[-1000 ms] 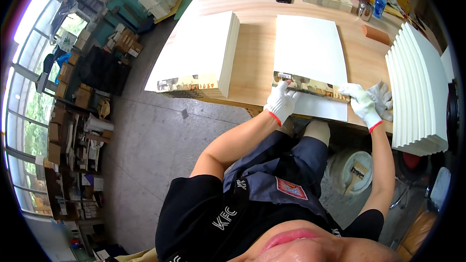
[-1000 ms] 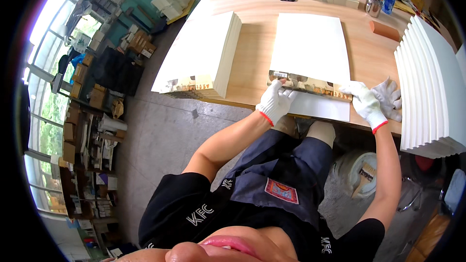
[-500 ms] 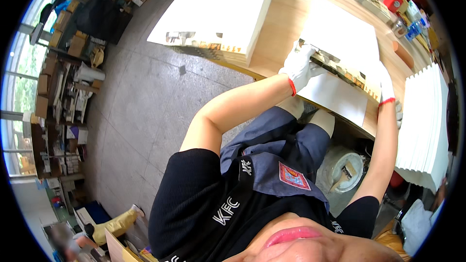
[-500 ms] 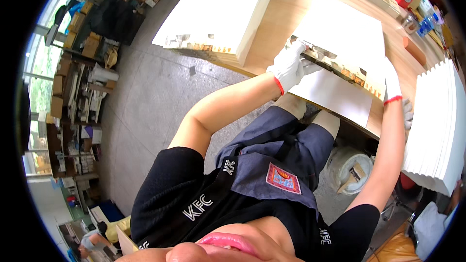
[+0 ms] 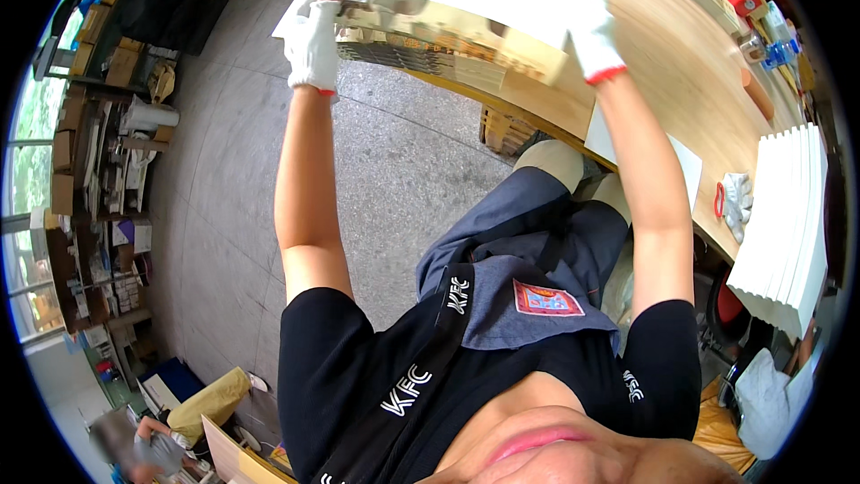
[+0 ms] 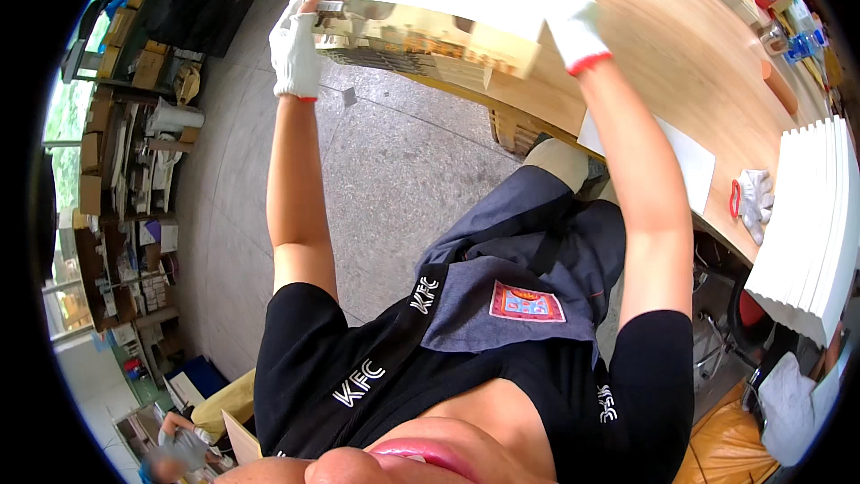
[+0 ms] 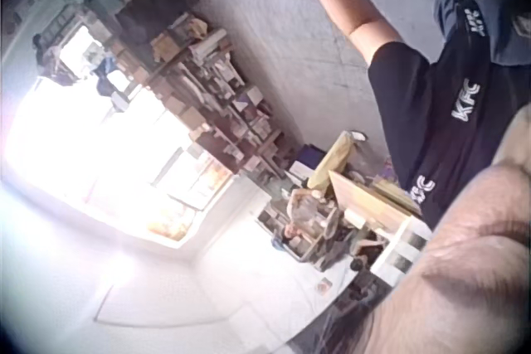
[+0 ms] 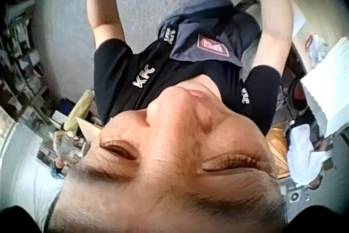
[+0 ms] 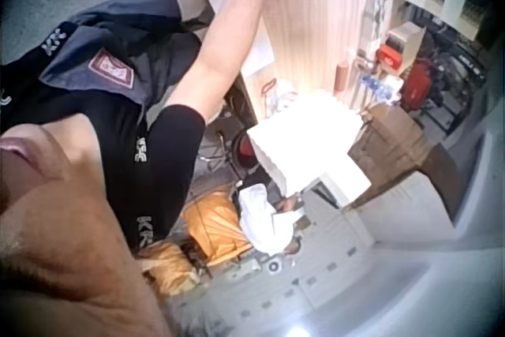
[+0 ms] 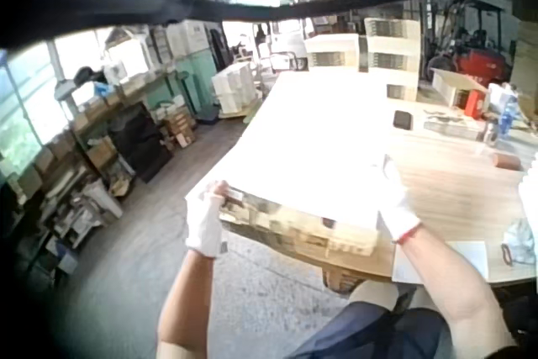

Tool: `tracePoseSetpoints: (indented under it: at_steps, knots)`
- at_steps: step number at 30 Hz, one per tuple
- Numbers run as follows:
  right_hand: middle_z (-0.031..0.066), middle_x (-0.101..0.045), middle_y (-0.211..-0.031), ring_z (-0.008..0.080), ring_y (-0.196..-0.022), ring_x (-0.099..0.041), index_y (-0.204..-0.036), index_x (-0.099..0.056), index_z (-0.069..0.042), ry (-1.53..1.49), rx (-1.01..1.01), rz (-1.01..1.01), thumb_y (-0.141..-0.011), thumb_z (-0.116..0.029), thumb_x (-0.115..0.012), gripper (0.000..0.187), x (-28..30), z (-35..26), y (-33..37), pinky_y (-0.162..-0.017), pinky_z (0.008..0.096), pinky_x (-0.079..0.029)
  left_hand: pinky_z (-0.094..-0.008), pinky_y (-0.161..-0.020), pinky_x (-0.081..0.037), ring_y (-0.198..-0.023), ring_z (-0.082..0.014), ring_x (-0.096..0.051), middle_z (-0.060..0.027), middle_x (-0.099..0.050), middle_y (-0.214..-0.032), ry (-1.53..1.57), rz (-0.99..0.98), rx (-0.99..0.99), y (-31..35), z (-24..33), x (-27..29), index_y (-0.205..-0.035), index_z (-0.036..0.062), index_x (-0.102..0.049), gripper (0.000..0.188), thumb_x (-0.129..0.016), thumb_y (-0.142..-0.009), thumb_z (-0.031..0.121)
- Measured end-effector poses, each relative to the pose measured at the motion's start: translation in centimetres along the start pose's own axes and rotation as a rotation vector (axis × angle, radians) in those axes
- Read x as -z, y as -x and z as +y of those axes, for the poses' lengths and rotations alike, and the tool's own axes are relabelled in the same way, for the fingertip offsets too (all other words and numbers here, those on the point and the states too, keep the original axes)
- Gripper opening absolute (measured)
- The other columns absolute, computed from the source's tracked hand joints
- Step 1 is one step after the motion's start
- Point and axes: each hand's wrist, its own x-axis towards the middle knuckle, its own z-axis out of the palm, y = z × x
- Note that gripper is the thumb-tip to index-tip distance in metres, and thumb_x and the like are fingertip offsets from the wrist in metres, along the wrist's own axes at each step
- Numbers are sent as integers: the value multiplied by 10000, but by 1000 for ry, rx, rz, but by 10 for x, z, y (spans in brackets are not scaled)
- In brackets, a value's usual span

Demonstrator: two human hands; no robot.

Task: The person picks up a white board from a stack, places it on a table, applies a long adhesive strip along one edge by hand, and places the labeled board onto another stack.

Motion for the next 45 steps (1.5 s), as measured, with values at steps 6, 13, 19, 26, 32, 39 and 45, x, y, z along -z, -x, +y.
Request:
tracePoseSetpoints:
  at_steps: [6, 13, 19, 26, 32, 39, 45]
  knots:
    - [133, -665, -1088, 285, -1029, -611, -1065, -590, -64, 1781, 107, 50, -960, -557, -459, 521, -122, 42, 58, -868, 390, -456, -329, -865, -486, -944, -228, -669, -116, -719, -1006, -578, 40, -96, -14, -64, 35, -1113, 61, -710, 411, -571, -933, 404]
    - [117, -674, -1084, 289, -986, -619, -1033, -587, -87, 1929, 74, 100, -943, -570, -470, 505, -111, 37, 51, -822, 388, -456, -322, -880, -483, -954, -208, -659, -116, -712, -1005, -376, 68, 29, -6, -47, 20, -1169, 46, -694, 423, -575, -944, 384]
    - [191, -659, -1029, 376, -909, -631, -979, -664, -69, 1897, 331, 77, -899, -427, -549, 384, -142, 29, 75, -797, 460, -498, -338, -935, -477, -1033, -240, -642, -145, -688, -1136, -320, 29, 13, -10, -60, 20, -1236, 69, -670, 423, -548, -965, 370]
    - [172, -665, -1083, 350, -938, -628, -1057, -679, -109, 2056, 813, -629, -919, -394, -555, 340, -190, 14, 86, -865, 448, -486, -195, -480, -480, -587, -120, -572, -203, -471, -1452, -571, 888, -314, 23, -106, -60, -1524, 48, -265, 642, -202, -1050, 476]
    - [163, -646, -1154, 339, -1014, -611, -1125, -658, -109, 2153, 650, -735, -937, -356, -551, 328, -152, 39, 68, -920, 435, -470, -468, -910, -387, -1217, -346, -388, -263, -127, -1595, -568, 742, -675, 106, -109, -177, -1587, 132, -44, 749, -95, -1006, 603]
    - [153, -623, -1237, 327, -1102, -591, -1204, -633, -109, 2140, 610, -782, -958, -312, -546, 331, -148, 35, 59, -983, 419, -451, -717, -1104, -57, -1391, -566, -152, -268, -224, -1529, 127, -175, -945, 207, -114, -245, -1560, 303, -203, 805, -441, -894, 687]
    - [145, -603, -1308, 316, -1177, -573, -1272, -612, -109, 2113, 554, -663, -976, -274, -542, 346, -129, -5, 55, -1037, 405, -435, -597, -882, -383, -995, -417, -514, -117, -533, -1047, 478, -580, -1196, 218, 10, -213, -1402, 362, -379, 706, -686, -796, 552]
